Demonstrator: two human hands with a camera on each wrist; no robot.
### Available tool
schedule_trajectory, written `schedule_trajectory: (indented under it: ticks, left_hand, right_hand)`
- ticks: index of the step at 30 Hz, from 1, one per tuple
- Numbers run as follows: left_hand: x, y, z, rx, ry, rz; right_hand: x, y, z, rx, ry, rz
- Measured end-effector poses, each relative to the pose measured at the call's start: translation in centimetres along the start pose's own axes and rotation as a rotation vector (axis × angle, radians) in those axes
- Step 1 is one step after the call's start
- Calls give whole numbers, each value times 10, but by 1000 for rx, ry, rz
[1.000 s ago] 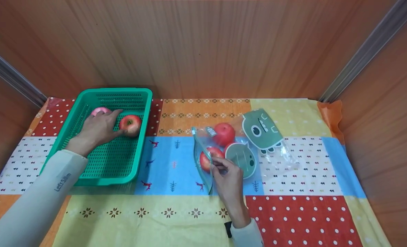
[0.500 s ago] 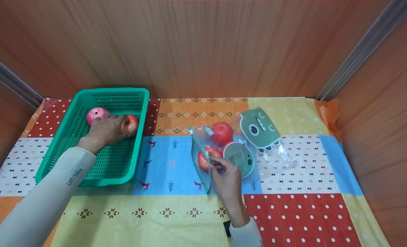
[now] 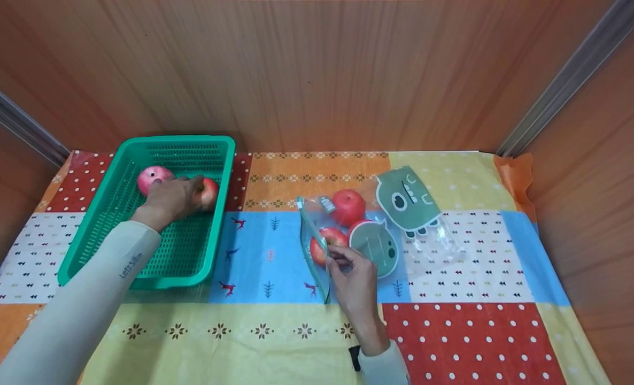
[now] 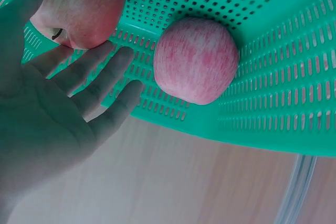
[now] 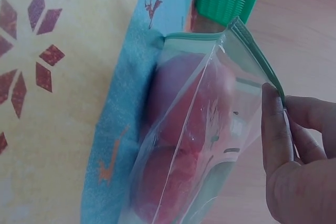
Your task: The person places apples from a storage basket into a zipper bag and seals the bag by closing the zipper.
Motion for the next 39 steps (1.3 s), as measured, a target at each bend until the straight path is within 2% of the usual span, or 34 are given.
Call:
schedule_trajectory:
  ticks: [9,15,24,39]
  left_hand:
    - [-5,0,6,-7,14,50]
    - [-5,0,10,-16,5,86]
    - [-6,0,10,-24,-7,65]
    - [-9,1,6,-32,13,100]
  right_hand:
    - [0,2,5,21,13,-14]
    - [-2,1,7,16,-16,-20]
    - [2,2,10,21,-46,-28]
    - [4,0,12,37,1,-37]
Point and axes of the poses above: each hand's wrist, its own x-axis away from the middle knuckle, its own y-axis out of the palm, z = x × y, the point moved 3 cm from there along -x, towards the middle knuckle, and after that the axes turned 2 degrees about -z, right-handed, at the moved point
